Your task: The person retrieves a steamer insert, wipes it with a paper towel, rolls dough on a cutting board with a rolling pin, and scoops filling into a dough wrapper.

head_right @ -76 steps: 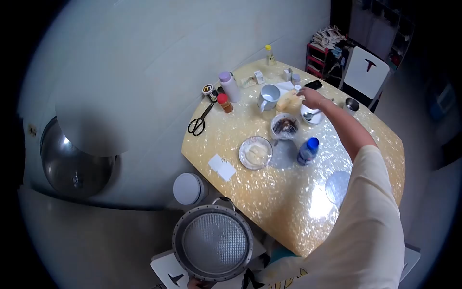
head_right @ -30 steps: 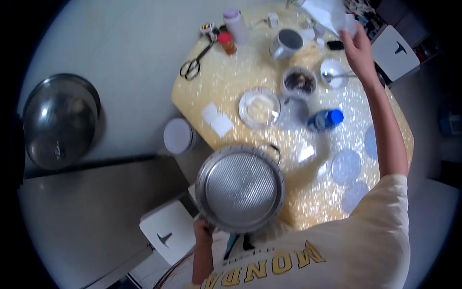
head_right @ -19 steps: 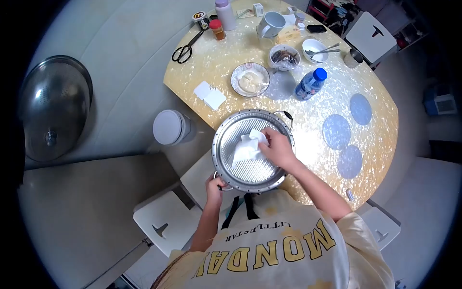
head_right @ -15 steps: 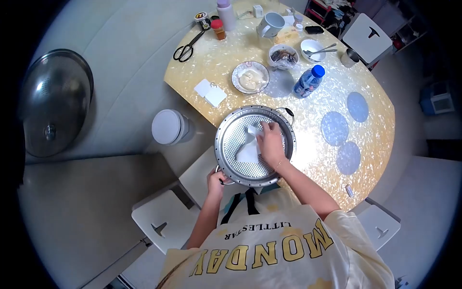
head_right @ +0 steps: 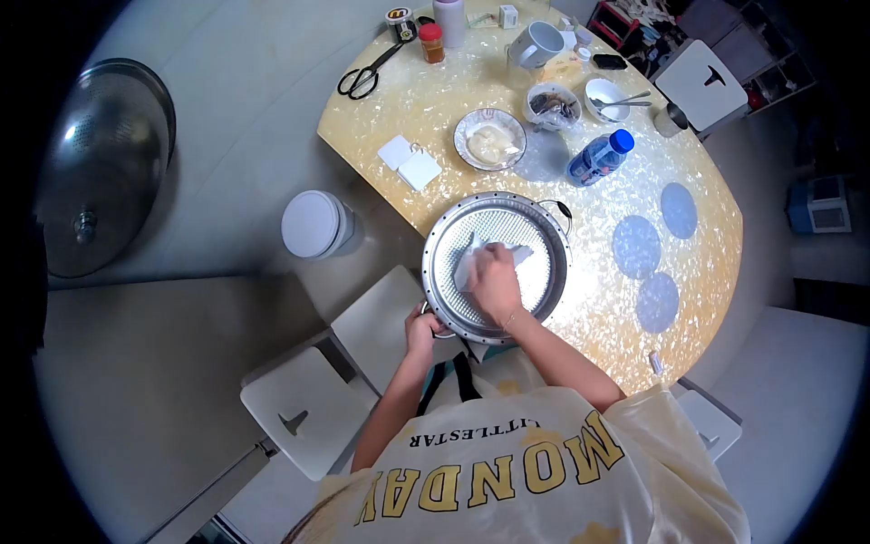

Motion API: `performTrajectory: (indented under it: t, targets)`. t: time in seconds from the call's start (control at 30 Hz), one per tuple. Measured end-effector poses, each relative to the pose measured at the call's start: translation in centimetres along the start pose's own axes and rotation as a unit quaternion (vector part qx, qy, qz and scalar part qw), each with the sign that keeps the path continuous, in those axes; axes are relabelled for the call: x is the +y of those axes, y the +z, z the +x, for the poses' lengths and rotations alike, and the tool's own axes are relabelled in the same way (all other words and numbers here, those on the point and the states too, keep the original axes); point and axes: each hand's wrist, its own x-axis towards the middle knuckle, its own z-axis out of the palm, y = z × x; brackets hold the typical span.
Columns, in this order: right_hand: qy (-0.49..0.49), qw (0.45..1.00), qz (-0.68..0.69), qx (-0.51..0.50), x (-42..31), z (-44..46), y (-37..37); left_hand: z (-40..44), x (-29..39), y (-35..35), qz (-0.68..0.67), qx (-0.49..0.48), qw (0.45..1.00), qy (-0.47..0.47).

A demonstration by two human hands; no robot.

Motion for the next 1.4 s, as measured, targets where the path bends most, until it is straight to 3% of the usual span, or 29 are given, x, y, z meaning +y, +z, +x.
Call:
performTrajectory:
  t: [0.1, 0.13, 0.23, 0.27, 0.37, 0.47, 0.57, 0.7, 0.8, 0.87, 0.97, 1.07, 1.1, 1.23, 1.3, 1.37, 1.4]
  targets:
    - [-0.006, 0.990, -0.135, -0.041, -2.8, -1.9, -0.9, -0.8, 0.7, 1.3, -0.038, 0.018, 0.999, -0.006]
    - [-0.021, 0.979, -0.204, 0.003, -2.9, -2.2, -0.9, -1.1, 1.2, 1.7, -0.046, 0.017, 0.999, -0.014]
    - [-0.016, 0.969, -0.242, -0.041, 1.0, -1.7, 0.4, -1.8, 2.0, 2.5, -0.014, 0.020, 1.000, 0.015]
    - [-0.033, 0.976, -0.217, -0.010, 1.8, -1.1, 0.4, -0.9, 1.1, 1.6, -0.003, 0.013, 1.000, 0.014]
    - [0.052, 0.991, -0.110, 0.060, 3.7, 1.3, 0.9, -0.1, 0.5, 1.7, -0.007, 0.029, 0.999, 0.015]
    - [0.059, 0.989, -0.007, 0.136, 2.0, 4.5, 0.6, -0.5, 1.2, 2.3, 0.075, 0.064, 0.995, 0.002]
    - [0.034, 0.989, -0.004, 0.146, 1.8, 5.5, 4.1, 0.9, -0.5, 1.2, 0.267, 0.104, 0.952, 0.106]
    - [-0.014, 0.997, 0.077, -0.003, -0.4, 3.0, 5.4, -0.6, 1.5, 3.0, 0.309, 0.140, 0.936, 0.097]
    - [-0.076, 0.976, 0.056, -0.199, 0.0, 0.5, 3.3, -0.8, 1.2, 3.4, 0.285, 0.154, 0.936, 0.137]
    - [-0.149, 0.939, 0.016, -0.311, 1.2, -0.9, 1.5, -0.6, 0.9, 3.3, 0.279, 0.158, 0.934, 0.156]
    - [-0.110, 0.883, -0.062, -0.452, 3.4, -2.2, -1.4, 0.5, -0.7, 2.7, 0.243, 0.179, 0.942, 0.145]
    - [-0.202, 0.858, -0.138, -0.451, 5.3, -1.1, -5.5, 1.1, -1.4, 1.9, 0.241, 0.181, 0.941, 0.152]
    - [-0.125, 0.812, -0.197, -0.535, 3.1, 0.9, -7.7, 1.3, -1.5, 1.7, 0.242, 0.177, 0.940, 0.161]
    - [-0.055, 0.945, -0.095, -0.307, 3.9, 4.8, -6.3, 0.9, -0.8, 1.5, 0.265, 0.150, 0.940, 0.152]
    - [-0.046, 0.995, -0.013, -0.085, 3.0, 6.0, -3.0, 0.5, -0.2, 1.8, 0.259, 0.145, 0.945, 0.138]
    - [-0.017, 0.996, 0.068, -0.058, 2.5, 6.3, 0.5, 0.5, -0.2, 1.8, 0.247, 0.148, 0.951, 0.109]
    - [-0.032, 0.989, 0.103, -0.098, 2.3, 5.7, 2.2, 0.5, -0.3, 1.9, 0.271, 0.170, 0.941, 0.107]
